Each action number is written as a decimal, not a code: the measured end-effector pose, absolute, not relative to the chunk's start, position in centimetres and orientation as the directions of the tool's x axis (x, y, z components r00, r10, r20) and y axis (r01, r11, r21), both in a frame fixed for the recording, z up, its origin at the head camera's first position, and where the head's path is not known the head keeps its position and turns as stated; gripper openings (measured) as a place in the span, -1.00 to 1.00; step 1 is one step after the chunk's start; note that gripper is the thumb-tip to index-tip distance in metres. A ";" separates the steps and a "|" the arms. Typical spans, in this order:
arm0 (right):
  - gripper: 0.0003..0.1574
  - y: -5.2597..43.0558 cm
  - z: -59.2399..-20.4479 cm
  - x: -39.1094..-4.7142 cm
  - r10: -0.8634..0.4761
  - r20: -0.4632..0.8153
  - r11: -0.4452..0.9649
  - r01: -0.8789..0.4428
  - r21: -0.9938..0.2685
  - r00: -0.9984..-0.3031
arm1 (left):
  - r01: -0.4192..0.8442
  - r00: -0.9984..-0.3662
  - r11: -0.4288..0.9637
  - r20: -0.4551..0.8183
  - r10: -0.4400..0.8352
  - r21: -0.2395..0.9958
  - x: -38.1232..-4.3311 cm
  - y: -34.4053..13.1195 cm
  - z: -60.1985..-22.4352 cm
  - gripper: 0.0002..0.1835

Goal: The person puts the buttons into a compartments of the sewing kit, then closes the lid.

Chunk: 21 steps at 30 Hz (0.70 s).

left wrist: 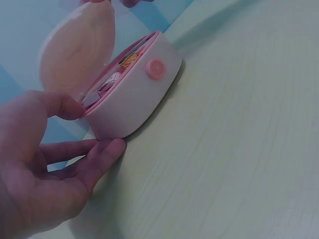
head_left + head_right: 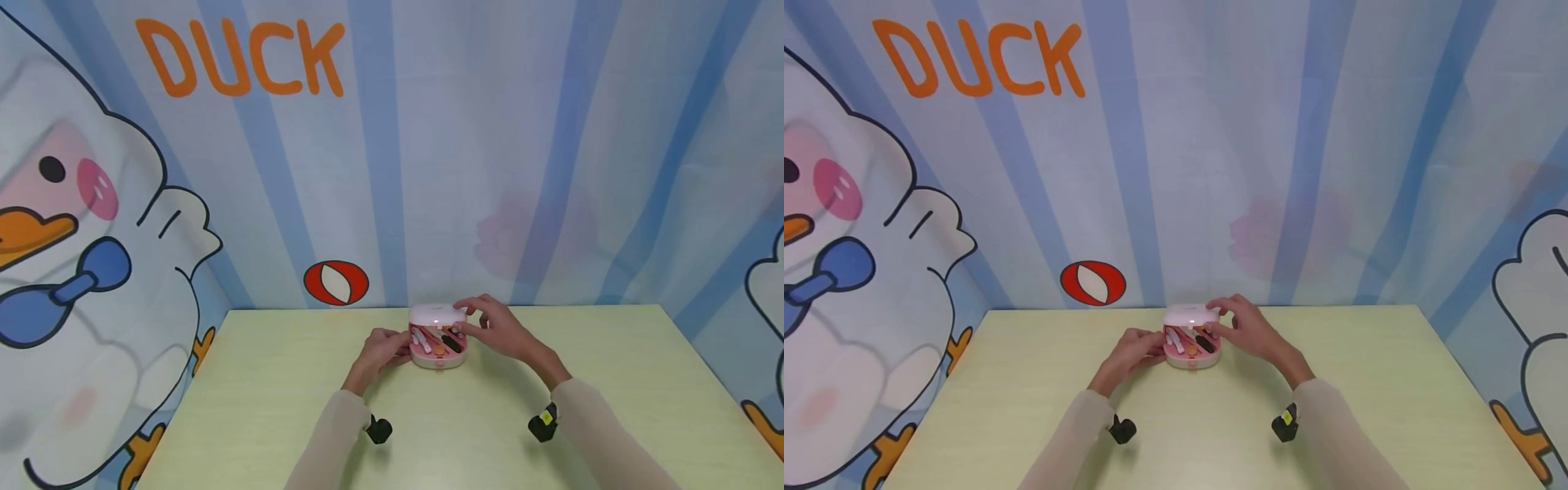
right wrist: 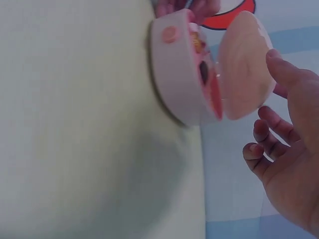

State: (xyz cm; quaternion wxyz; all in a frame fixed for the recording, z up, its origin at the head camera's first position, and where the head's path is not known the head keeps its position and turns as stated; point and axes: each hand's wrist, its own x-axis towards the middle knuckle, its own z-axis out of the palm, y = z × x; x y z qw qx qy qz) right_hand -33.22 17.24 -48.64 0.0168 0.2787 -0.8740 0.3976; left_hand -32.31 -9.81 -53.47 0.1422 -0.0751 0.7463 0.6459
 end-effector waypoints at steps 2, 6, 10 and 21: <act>-0.51 17.3 -49.3 -32.7 -0.488 0.271 0.520 -0.526 -0.673 -0.829 | -0.295 -0.949 0.160 -0.309 0.069 0.942 -32.3 -9.8 -53.5 -0.61; -0.51 17.1 -50.7 -31.9 -0.492 0.302 0.517 -0.553 -0.653 -0.816 | -0.293 -0.949 0.160 -0.307 0.066 0.942 -32.3 -9.8 -53.4 -0.64; -0.57 17.1 -51.9 -31.4 -0.496 0.318 0.543 -0.574 -0.612 -0.808 | -0.306 -0.948 0.105 -0.313 0.054 0.946 -32.2 -9.9 -53.3 -0.58; -0.62 17.0 -53.1 -30.8 -0.478 0.351 0.568 -0.589 -0.575 -0.805 | -0.316 -0.945 0.112 -0.323 0.051 0.942 -32.3 -9.8 -53.4 -0.51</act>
